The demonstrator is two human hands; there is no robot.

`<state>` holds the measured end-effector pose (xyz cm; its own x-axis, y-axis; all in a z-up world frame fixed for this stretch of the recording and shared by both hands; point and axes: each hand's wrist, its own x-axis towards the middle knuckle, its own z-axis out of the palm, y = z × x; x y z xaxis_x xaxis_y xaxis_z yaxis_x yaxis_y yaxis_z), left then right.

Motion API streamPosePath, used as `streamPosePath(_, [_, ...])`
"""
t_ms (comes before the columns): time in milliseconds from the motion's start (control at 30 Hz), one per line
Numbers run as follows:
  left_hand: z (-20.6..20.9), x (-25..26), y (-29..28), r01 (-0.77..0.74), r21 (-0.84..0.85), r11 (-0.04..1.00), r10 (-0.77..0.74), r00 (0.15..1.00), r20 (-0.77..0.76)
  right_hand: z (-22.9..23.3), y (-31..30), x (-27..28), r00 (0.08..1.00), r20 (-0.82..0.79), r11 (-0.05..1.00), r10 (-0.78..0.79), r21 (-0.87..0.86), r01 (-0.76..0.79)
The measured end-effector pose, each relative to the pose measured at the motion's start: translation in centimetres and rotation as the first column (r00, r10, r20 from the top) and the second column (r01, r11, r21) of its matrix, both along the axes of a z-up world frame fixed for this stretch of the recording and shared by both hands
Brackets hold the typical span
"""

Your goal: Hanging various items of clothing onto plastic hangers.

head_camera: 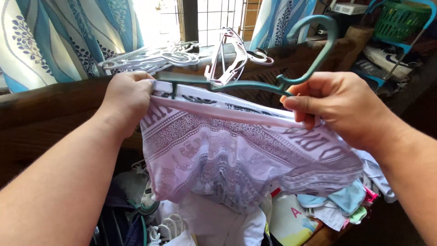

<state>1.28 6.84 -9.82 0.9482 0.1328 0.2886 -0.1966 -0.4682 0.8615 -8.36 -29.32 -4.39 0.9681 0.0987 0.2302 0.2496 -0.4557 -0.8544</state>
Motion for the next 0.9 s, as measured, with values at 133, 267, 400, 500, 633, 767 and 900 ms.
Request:
streamPosePath(133, [-2.0,0.8,0.3,-0.014,-0.310,0.951,-0.039,0.986,-0.164,-1.2,-2.2,0.5,0.991,0.097,0.960,0.089,0.256,-0.112])
streamPosePath(267, [-5.1,3.4,-1.8,0.040,-0.372,0.927,-0.090,0.989,-0.118,-1.6,-1.0,0.8,0.986,0.104,0.903,0.130,0.399,-0.161])
streamPosePath(400, [-5.1,0.5,-7.5,0.263,0.202,0.944,-0.299,0.938,0.175,-0.8,2.6,0.4,0.972,0.171,0.904,0.159,0.370,-0.213])
streamPosePath(500, [-5.1,-2.7,-10.0,0.486,-0.239,0.840,-0.491,0.870,0.045,0.1,4.2,0.5,0.960,0.207,0.884,0.190,0.390,-0.260])
streamPosePath(633, [-2.5,-6.3,-10.2,0.657,-0.324,0.681,-0.725,0.668,-0.168,-0.2,3.3,3.3,0.988,0.116,0.816,0.098,0.559,-0.147])
streamPosePath(767, [-0.2,-7.9,-10.5,0.394,-0.860,0.324,-0.932,0.292,-0.217,-2.9,2.6,6.3,0.992,-0.115,0.745,-0.048,0.658,0.112])
streamPosePath(900, [-2.2,-4.9,-10.5,0.583,-0.635,0.507,-0.834,0.517,-0.191,-4.7,2.9,7.2,0.928,-0.363,0.670,-0.084,0.669,0.322])
